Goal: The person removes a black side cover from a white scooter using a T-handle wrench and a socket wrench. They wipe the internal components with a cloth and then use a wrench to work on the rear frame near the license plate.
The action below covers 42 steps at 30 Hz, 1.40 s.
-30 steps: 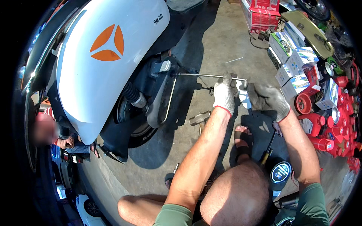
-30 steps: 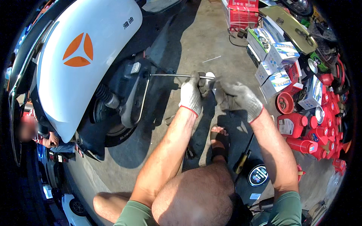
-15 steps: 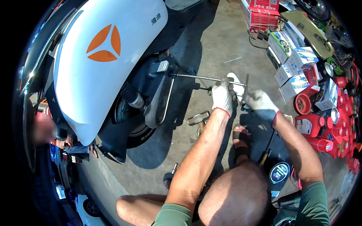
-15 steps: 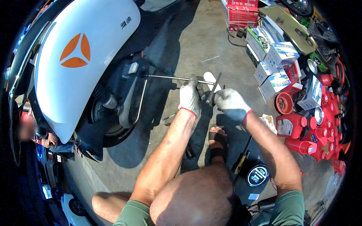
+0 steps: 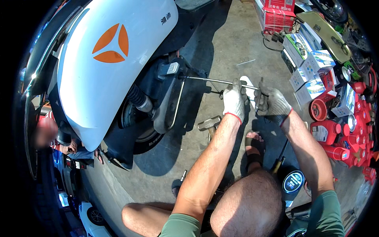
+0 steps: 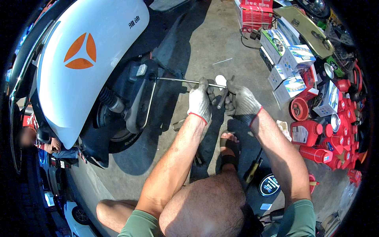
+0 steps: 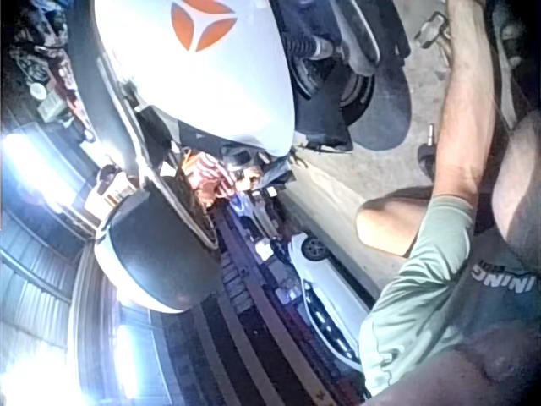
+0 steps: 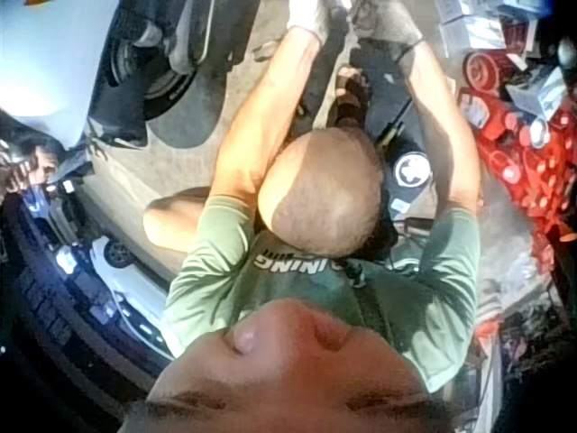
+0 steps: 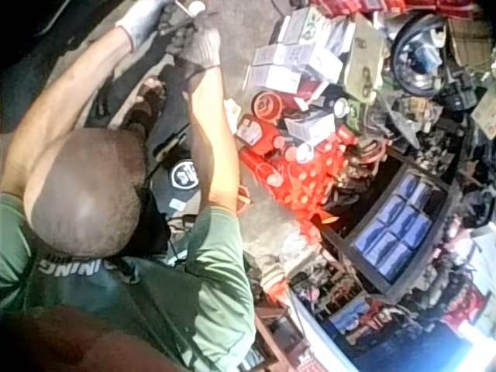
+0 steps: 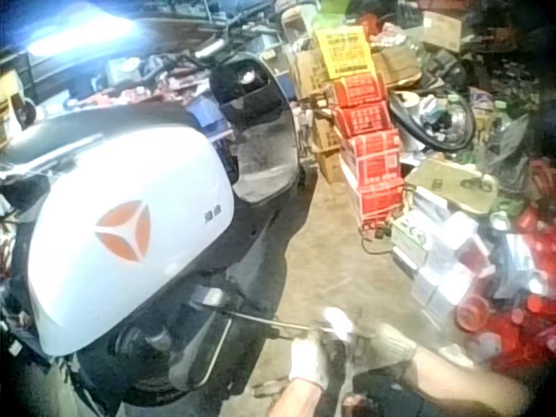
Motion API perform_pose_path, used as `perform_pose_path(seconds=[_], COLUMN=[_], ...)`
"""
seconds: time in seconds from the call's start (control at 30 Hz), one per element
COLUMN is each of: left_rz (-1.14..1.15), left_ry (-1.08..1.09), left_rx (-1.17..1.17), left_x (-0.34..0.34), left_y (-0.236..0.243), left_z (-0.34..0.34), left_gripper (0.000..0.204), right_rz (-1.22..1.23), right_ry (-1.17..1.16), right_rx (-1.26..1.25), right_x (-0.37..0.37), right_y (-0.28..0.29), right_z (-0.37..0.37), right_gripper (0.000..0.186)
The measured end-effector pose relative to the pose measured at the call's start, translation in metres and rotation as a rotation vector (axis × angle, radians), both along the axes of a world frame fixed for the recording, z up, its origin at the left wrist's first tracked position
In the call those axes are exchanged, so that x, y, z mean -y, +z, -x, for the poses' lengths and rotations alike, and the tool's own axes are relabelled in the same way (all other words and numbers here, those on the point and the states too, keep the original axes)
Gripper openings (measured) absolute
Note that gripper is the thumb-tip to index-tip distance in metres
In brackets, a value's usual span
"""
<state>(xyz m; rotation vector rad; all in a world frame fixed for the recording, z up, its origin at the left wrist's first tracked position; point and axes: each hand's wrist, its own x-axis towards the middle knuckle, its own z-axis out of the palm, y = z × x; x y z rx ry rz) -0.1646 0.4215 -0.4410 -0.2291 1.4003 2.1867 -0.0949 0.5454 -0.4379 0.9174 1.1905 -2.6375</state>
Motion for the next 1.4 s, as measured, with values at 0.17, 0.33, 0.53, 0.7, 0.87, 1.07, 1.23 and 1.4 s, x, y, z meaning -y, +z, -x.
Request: perform_pose_path(seconds=[0.17, 0.33, 0.53, 0.7, 0.87, 1.07, 1.23, 1.4], left_rz=[0.034, 0.023, -0.006, 0.020, 0.055, 0.058, 0.085, 0.051], left_ry=[-0.005, 0.016, 0.014, 0.039, 0.039, 0.073, 0.051, 0.044], left_rx=[-0.019, -0.029, 0.009, -0.019, -0.013, 0.006, -0.022, 0.004], left_x=[0.004, 0.001, 0.004, 0.007, 0.008, 0.011, 0.011, 0.015], left_y=[0.002, -0.003, 0.000, -0.001, 0.001, 0.001, -0.001, -0.001], left_z=[-0.001, 0.002, 0.006, 0.002, 0.004, 0.005, 0.003, 0.008], left_gripper=[0.030, 0.030, 0.029, 0.029, 0.029, 0.029, 0.028, 0.028], right_rz=[-1.769, -1.324, -0.754, -1.749, -1.330, -1.890, -1.607, -1.516], right_ry=[-0.107, 0.162, 0.163, -0.021, 0.059, -0.066, 0.108, 0.022], right_rx=[-0.287, -0.441, -0.009, -0.497, -0.147, -0.492, -0.264, -0.054], right_x=[-0.004, -0.013, -0.012, 0.001, -0.001, -0.004, -0.001, 0.000], right_y=[0.002, 0.007, 0.010, 0.010, -0.010, -0.003, -0.006, -0.009], right_z=[-0.018, -0.007, -0.002, -0.015, -0.003, -0.011, -0.011, -0.006], right_gripper=[0.023, 0.024, 0.036, 0.028, 0.033, 0.031, 0.028, 0.030])
